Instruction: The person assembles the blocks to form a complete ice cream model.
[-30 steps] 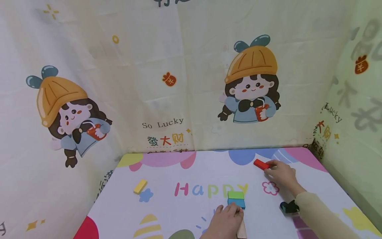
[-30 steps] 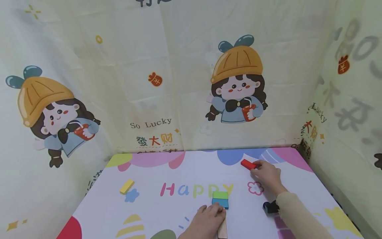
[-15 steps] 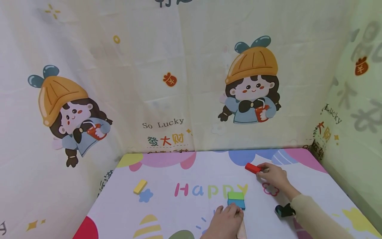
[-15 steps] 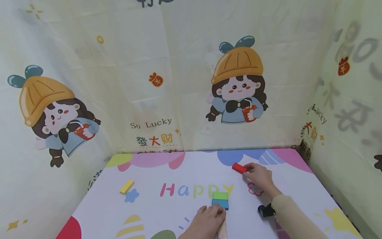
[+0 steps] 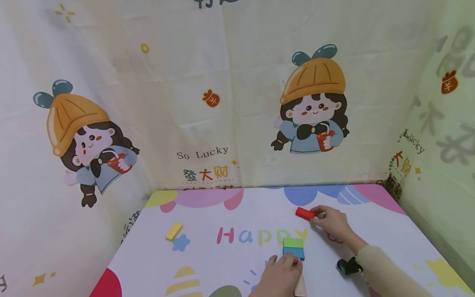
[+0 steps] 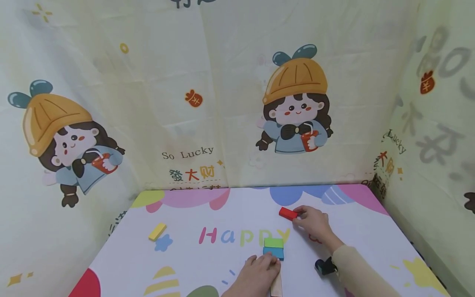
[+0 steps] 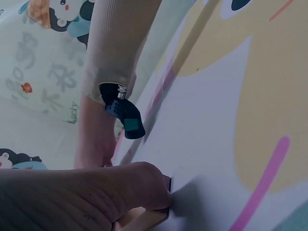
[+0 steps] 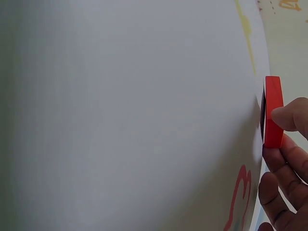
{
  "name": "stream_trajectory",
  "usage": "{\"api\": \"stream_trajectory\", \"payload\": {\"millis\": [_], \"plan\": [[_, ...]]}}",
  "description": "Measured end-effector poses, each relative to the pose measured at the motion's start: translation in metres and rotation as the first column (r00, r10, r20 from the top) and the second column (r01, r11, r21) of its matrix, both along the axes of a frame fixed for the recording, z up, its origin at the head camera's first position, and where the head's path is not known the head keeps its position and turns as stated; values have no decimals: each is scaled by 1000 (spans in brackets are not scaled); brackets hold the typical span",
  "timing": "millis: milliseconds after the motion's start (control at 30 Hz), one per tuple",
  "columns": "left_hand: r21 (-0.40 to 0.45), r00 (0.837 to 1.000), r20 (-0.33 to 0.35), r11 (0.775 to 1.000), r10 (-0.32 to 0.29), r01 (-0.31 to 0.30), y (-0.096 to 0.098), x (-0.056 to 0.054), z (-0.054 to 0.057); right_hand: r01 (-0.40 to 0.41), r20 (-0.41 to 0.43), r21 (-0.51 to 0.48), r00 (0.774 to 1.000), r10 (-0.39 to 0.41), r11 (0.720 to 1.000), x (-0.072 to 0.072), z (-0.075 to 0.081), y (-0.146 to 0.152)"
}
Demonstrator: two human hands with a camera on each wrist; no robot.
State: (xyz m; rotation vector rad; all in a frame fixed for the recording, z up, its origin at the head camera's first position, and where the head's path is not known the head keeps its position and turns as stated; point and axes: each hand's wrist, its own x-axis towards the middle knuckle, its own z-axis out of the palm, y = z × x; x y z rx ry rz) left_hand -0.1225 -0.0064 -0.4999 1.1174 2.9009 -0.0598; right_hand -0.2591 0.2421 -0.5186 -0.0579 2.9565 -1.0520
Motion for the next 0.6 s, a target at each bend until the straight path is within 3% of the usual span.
{"api": "stream_trajectory", "payload": {"millis": [333, 600], "plan": [[-2, 1000, -10, 1000, 0, 0, 0, 0, -2, -27, -47, 8, 999, 28, 1000, 5, -2, -14], [-23, 997, 71, 1000, 8, -7, -1, -2, 0, -57, -40, -3, 998, 57, 998, 10, -2, -23]]}}
